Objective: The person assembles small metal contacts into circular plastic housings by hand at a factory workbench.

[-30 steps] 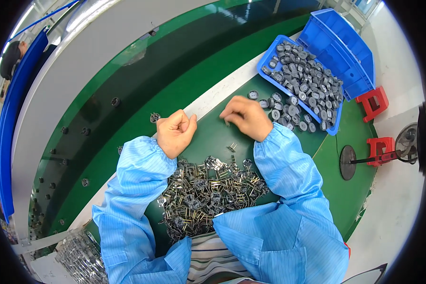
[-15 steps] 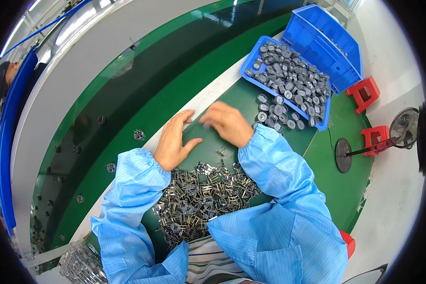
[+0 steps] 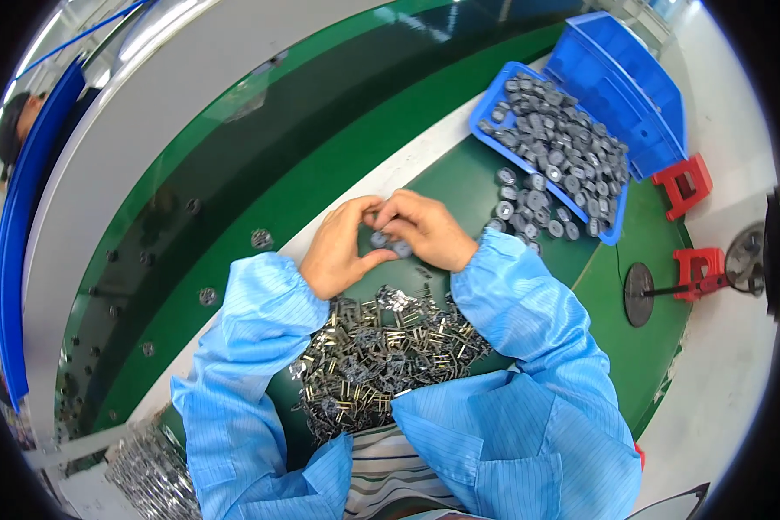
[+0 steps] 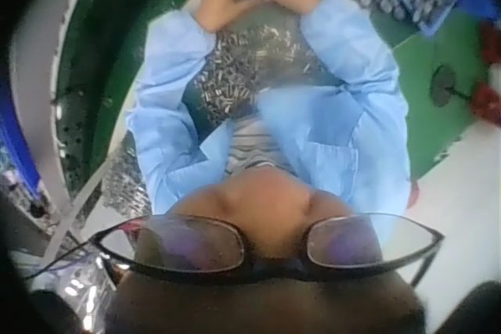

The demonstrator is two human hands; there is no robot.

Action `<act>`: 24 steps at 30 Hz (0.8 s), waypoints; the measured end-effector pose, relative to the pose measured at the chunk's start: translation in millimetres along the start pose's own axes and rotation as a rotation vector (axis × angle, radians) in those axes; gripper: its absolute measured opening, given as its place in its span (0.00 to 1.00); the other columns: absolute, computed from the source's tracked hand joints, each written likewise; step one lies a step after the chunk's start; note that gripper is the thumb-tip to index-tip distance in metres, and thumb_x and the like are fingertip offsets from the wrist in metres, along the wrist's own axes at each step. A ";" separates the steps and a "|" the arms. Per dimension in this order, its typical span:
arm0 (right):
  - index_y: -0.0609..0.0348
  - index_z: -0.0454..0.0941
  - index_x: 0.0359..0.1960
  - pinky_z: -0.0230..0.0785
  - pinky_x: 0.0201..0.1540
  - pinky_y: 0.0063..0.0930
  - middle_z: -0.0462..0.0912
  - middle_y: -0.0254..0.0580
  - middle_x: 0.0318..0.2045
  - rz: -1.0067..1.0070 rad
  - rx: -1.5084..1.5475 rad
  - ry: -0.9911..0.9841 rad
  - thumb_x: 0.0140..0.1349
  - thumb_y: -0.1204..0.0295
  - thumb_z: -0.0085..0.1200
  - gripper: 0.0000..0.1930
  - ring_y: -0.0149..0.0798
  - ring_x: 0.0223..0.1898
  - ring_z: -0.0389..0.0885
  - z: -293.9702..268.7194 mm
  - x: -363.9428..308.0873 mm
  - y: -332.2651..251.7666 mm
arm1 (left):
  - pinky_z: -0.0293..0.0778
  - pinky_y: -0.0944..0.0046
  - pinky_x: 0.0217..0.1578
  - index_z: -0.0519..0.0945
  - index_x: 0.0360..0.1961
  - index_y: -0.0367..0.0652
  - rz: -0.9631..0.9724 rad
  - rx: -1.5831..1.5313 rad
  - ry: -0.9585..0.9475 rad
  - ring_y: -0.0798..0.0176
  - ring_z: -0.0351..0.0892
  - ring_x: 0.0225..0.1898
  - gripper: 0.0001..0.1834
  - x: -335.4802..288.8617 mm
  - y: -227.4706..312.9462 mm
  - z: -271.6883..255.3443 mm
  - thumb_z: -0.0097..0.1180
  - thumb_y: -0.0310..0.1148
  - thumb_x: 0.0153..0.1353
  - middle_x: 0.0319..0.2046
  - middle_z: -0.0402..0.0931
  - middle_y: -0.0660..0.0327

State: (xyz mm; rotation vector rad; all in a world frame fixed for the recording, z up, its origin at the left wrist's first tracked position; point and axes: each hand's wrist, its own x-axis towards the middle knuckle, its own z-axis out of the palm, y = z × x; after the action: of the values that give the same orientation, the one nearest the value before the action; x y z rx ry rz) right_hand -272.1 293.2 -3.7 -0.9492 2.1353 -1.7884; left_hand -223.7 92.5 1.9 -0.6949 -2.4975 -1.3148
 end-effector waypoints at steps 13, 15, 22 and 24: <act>0.58 0.84 0.36 0.75 0.43 0.41 0.84 0.46 0.36 -0.133 -0.740 0.392 0.58 0.81 0.63 0.06 0.50 0.41 0.83 -45.6 11.9 5.0 | 0.75 0.55 0.51 0.80 0.54 0.40 -0.032 0.103 -0.117 0.51 0.77 0.49 0.29 3.5 18.4 -14.7 0.77 0.29 0.50 0.46 0.76 0.55; 0.55 0.86 0.36 0.72 0.46 0.40 0.85 0.42 0.34 0.023 -0.427 0.491 0.57 0.77 0.65 0.05 0.47 0.40 0.83 -46.7 9.3 -5.4 | 0.74 0.54 0.52 0.80 0.53 0.40 -0.093 0.057 -0.101 0.50 0.76 0.51 0.28 4.5 14.8 -20.8 0.77 0.30 0.50 0.47 0.74 0.55; 0.56 0.86 0.31 0.66 0.49 0.36 0.83 0.36 0.33 -0.089 -0.548 0.185 0.53 0.75 0.70 0.05 0.41 0.43 0.80 -16.7 -0.1 -17.2 | 0.73 0.60 0.44 0.82 0.44 0.42 -0.043 -0.004 -0.180 0.58 0.76 0.42 0.19 -0.1 -2.7 -17.2 0.77 0.30 0.52 0.37 0.74 0.59; 0.52 0.86 0.31 0.62 0.50 0.37 0.82 0.34 0.36 -0.145 -0.677 0.154 0.52 0.76 0.68 0.06 0.42 0.48 0.77 -16.6 0.1 -10.7 | 0.73 0.61 0.43 0.82 0.44 0.42 -0.054 -0.007 -0.162 0.59 0.74 0.41 0.21 -2.2 -4.3 -16.0 0.78 0.32 0.51 0.37 0.73 0.60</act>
State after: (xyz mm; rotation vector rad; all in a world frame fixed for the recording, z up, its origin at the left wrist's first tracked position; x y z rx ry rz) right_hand -277.3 305.9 10.6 -1.1499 2.9172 -1.2155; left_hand -224.2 76.6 7.0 -0.7688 -2.6573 -1.3362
